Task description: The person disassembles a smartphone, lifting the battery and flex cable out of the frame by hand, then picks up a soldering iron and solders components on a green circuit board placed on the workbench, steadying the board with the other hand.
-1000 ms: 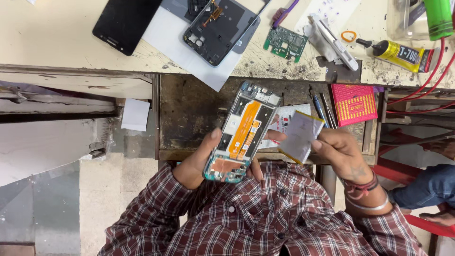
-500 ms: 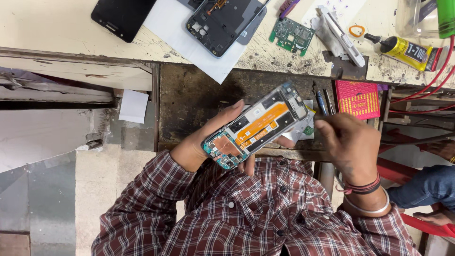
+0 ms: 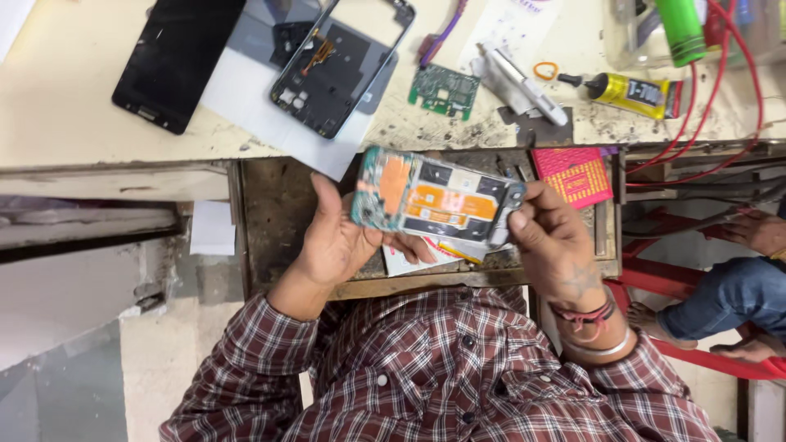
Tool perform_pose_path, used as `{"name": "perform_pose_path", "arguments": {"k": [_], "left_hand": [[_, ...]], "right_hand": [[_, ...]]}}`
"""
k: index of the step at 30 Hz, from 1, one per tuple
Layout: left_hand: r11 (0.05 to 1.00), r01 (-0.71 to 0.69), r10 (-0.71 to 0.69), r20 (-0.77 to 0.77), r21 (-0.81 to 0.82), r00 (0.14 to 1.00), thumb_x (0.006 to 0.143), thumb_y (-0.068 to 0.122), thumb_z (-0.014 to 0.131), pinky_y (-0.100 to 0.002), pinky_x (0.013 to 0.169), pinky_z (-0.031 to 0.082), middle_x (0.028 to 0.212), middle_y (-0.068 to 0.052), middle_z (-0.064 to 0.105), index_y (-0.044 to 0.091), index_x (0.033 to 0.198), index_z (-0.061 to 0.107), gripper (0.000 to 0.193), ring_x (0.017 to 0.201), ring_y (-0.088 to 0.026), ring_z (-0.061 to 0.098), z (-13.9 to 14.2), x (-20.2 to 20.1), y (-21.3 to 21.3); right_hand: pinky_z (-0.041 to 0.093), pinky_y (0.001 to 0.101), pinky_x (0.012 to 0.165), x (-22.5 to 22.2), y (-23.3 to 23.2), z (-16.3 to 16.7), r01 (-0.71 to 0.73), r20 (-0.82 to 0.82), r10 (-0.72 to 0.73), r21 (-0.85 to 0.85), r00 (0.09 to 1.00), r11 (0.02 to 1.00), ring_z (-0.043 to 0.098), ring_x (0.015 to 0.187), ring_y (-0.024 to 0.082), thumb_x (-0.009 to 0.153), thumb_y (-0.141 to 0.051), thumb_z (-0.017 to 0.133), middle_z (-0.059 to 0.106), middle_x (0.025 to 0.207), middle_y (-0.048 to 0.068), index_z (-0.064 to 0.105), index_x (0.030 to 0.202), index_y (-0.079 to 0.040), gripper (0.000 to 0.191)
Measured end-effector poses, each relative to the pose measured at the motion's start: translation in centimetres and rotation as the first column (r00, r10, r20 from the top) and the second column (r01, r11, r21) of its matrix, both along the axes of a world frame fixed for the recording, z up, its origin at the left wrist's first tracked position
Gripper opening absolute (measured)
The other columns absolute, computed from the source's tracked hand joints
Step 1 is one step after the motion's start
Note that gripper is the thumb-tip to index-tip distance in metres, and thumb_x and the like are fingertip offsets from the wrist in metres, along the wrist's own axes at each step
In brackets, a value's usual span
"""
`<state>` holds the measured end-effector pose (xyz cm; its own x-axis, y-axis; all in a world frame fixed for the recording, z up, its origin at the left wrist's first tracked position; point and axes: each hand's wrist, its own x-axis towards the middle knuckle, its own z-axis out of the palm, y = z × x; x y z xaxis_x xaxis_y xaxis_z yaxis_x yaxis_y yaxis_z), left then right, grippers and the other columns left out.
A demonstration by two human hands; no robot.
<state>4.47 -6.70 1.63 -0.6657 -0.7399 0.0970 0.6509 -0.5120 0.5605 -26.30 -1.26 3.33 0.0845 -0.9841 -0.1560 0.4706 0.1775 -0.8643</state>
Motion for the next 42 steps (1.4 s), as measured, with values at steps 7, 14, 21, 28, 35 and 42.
{"name": "perform_pose_path", "arguments": {"k": [7, 14, 21, 28, 35, 42], "left_hand": [[0.924, -0.256, 0.334, 0.274, -0.285, 0.902, 0.093, 0.085, 0.020, -0.039, 0.121, 0.045, 0.157, -0.019, 0.045, 0.000, 0.159, 0.027, 0.109, 0.143, -0.022, 0.051, 2.0, -3.6, -1.4], [0.994, -0.086, 0.078, -0.122, -0.066, 0.989, 0.097, 0.082, 0.034, -0.041, 0.106, 0.054, 0.130, -0.017, 0.059, 0.008, 0.171, 0.020, 0.106, 0.122, -0.025, 0.063, 3.7, -5.2, -1.8], [0.999, 0.029, -0.027, -0.081, 0.024, 0.996, 0.101, 0.077, 0.027, -0.047, 0.108, 0.057, 0.138, -0.017, 0.060, 0.004, 0.164, 0.033, 0.097, 0.124, -0.029, 0.065, 0.8, -5.7, -1.5], [0.997, 0.054, -0.061, 0.145, 0.050, 0.988, 0.101, 0.072, 0.022, -0.039, 0.100, 0.059, 0.137, -0.014, 0.060, 0.004, 0.159, 0.036, 0.091, 0.121, -0.021, 0.065, -2.4, -5.9, -1.1], [0.996, 0.078, -0.080, 0.058, 0.037, 0.995, 0.107, 0.072, 0.026, -0.036, 0.103, 0.054, 0.135, -0.010, 0.059, 0.000, 0.159, 0.039, 0.090, 0.122, -0.018, 0.062, -3.5, -5.7, -0.8], [0.993, 0.103, -0.105, 0.043, 0.061, 0.994, 0.099, 0.072, 0.027, -0.037, 0.118, 0.048, 0.147, -0.006, 0.054, 0.004, 0.160, 0.033, 0.091, 0.139, -0.017, 0.054, -2.1, -5.8, -1.2]], "right_hand": [[0.060, 0.0357, 0.086, 3.7, 0.8, 1.3, -0.094, -0.019, 0.095, 0.060, 0.995, 0.994, 0.071, 0.096, 0.019, 0.098, -0.004, 0.063, 0.071, 0.105, 0.010, 0.052, 0.126, -0.003, 0.030], [0.059, 0.0324, 0.092, 5.1, 0.6, 2.5, -0.243, -0.388, 0.247, 0.061, 0.888, 0.968, 0.070, 0.102, 0.016, 0.093, -0.006, 0.071, 0.069, 0.110, 0.007, 0.054, 0.124, 0.000, 0.036], [0.057, 0.0286, 0.087, 4.7, -0.2, 5.8, -0.126, -0.809, -0.417, -0.505, 0.415, 0.854, 0.072, 0.098, 0.018, 0.095, 0.000, 0.078, 0.072, 0.110, 0.011, 0.064, 0.111, -0.001, 0.021], [0.055, 0.0328, 0.081, 6.7, -3.3, 9.2, -0.436, -0.856, -0.417, -0.515, 0.306, 0.738, 0.074, 0.098, 0.023, 0.085, 0.004, 0.082, 0.076, 0.108, 0.008, 0.065, 0.103, -0.005, 0.026], [0.052, 0.0354, 0.082, 7.9, -4.4, 8.8, -0.469, -0.876, -0.423, -0.483, 0.234, 0.740, 0.073, 0.097, 0.022, 0.087, 0.001, 0.080, 0.077, 0.108, 0.005, 0.064, 0.104, -0.008, 0.025], [0.051, 0.0352, 0.078, 7.8, -4.4, 8.3, -0.463, -0.885, -0.410, -0.464, 0.218, 0.755, 0.071, 0.090, 0.022, 0.086, 0.001, 0.080, 0.077, 0.108, 0.004, 0.064, 0.103, -0.008, 0.025]]}}
